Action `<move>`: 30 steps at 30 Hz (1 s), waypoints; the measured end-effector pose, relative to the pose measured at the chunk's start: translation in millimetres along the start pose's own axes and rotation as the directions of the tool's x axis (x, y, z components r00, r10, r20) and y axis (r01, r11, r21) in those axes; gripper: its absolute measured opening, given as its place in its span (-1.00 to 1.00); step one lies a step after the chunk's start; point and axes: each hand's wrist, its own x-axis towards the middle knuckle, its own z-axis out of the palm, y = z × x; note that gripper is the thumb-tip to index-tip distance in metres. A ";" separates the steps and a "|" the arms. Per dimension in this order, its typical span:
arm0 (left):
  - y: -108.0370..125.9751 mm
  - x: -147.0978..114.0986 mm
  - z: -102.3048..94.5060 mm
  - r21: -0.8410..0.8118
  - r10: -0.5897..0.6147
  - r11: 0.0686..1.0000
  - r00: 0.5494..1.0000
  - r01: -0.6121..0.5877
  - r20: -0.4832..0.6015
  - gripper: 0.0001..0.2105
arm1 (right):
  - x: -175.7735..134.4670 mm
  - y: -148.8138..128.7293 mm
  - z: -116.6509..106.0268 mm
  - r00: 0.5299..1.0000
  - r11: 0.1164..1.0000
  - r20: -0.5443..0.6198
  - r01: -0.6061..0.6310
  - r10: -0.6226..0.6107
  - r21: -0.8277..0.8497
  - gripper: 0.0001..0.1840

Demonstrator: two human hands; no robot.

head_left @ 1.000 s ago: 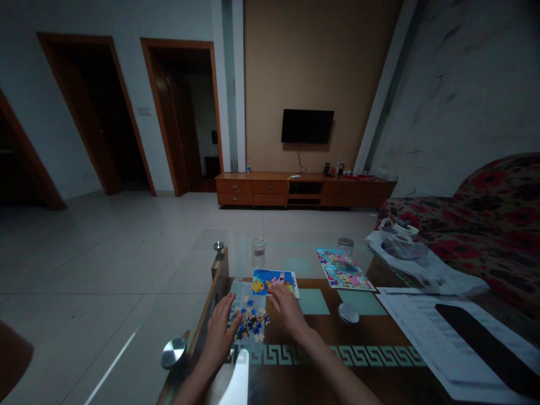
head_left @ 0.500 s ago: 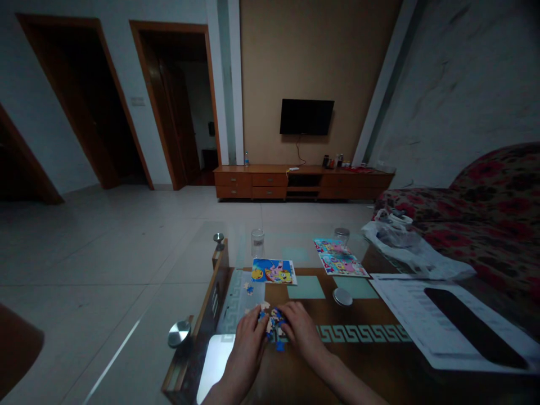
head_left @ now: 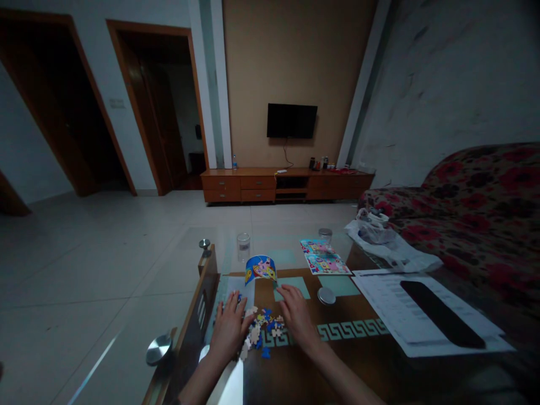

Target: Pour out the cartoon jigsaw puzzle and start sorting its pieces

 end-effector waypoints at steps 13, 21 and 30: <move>29.4 52.5 -11.1 -0.010 0.086 0.996 0.996 -0.086 0.007 -0.51 | 71.0 17.4 37.8 0.920 0.970 0.334 0.237 -0.204 -0.061 -0.62; 14.3 58.0 -5.0 0.008 0.110 0.994 0.992 -0.110 0.055 -0.57 | 175.4 -10.6 31.8 0.988 0.998 0.148 0.055 -0.052 -0.019 -0.29; 23.2 61.1 -10.8 0.038 0.050 0.998 0.998 -0.052 0.033 -0.59 | 244.1 -46.1 59.0 0.956 0.983 0.294 0.054 0.000 -0.173 -0.35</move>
